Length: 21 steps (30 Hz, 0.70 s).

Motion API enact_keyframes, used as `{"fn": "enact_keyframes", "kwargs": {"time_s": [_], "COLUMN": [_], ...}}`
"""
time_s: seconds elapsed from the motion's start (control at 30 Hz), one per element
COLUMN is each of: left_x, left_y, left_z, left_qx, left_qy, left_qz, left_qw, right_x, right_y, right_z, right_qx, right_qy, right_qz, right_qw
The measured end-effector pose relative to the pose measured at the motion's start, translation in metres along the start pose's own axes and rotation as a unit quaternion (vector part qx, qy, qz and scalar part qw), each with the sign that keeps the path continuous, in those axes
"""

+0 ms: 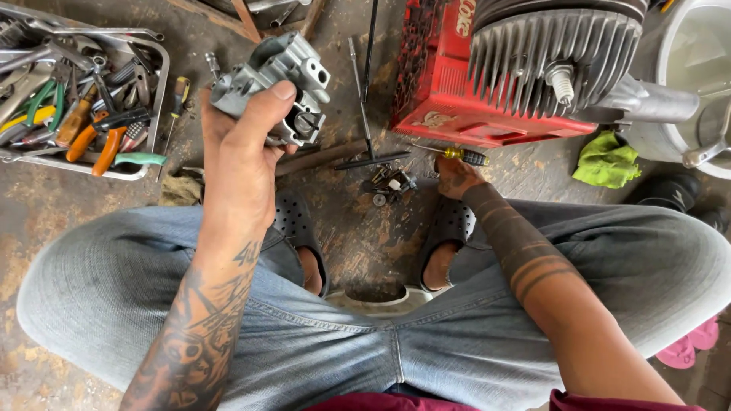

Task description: Disassembling and adjusting a motorcycle carburetor using a screwdriver while seated on the floor

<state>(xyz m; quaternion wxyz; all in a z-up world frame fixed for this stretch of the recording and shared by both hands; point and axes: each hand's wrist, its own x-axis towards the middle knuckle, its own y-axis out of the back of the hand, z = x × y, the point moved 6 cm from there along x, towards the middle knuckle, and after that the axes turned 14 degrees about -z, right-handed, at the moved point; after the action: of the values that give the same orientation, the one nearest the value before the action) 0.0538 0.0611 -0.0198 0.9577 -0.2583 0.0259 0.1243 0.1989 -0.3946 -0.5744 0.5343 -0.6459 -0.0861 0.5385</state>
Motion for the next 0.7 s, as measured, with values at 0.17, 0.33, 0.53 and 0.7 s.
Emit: {"fn": "enact_keyframes", "kwargs": {"time_s": [0.17, 0.33, 0.53, 0.7], "left_x": [0.002, 0.003, 0.005, 0.006], "left_y": [-0.006, -0.004, -0.009, -0.012], "left_z": [0.001, -0.007, -0.014, -0.012], "left_qx": [0.028, 0.03, 0.036, 0.046], "left_qy": [-0.009, 0.017, 0.032, 0.026], "left_qz": [-0.008, -0.007, -0.024, -0.038], "left_qw": [1.0, 0.999, 0.999, 0.998], "right_x": [-0.004, -0.031, -0.07, -0.058], "right_y": [-0.053, -0.095, -0.239, -0.254], "right_z": [0.014, 0.038, 0.113, 0.107], "right_qx": [0.841, 0.988, 0.987, 0.979], "right_qy": [0.111, -0.032, -0.084, -0.061], "right_qz": [-0.172, -0.15, -0.132, -0.191], "right_qw": [0.501, 0.026, -0.048, -0.037]}}
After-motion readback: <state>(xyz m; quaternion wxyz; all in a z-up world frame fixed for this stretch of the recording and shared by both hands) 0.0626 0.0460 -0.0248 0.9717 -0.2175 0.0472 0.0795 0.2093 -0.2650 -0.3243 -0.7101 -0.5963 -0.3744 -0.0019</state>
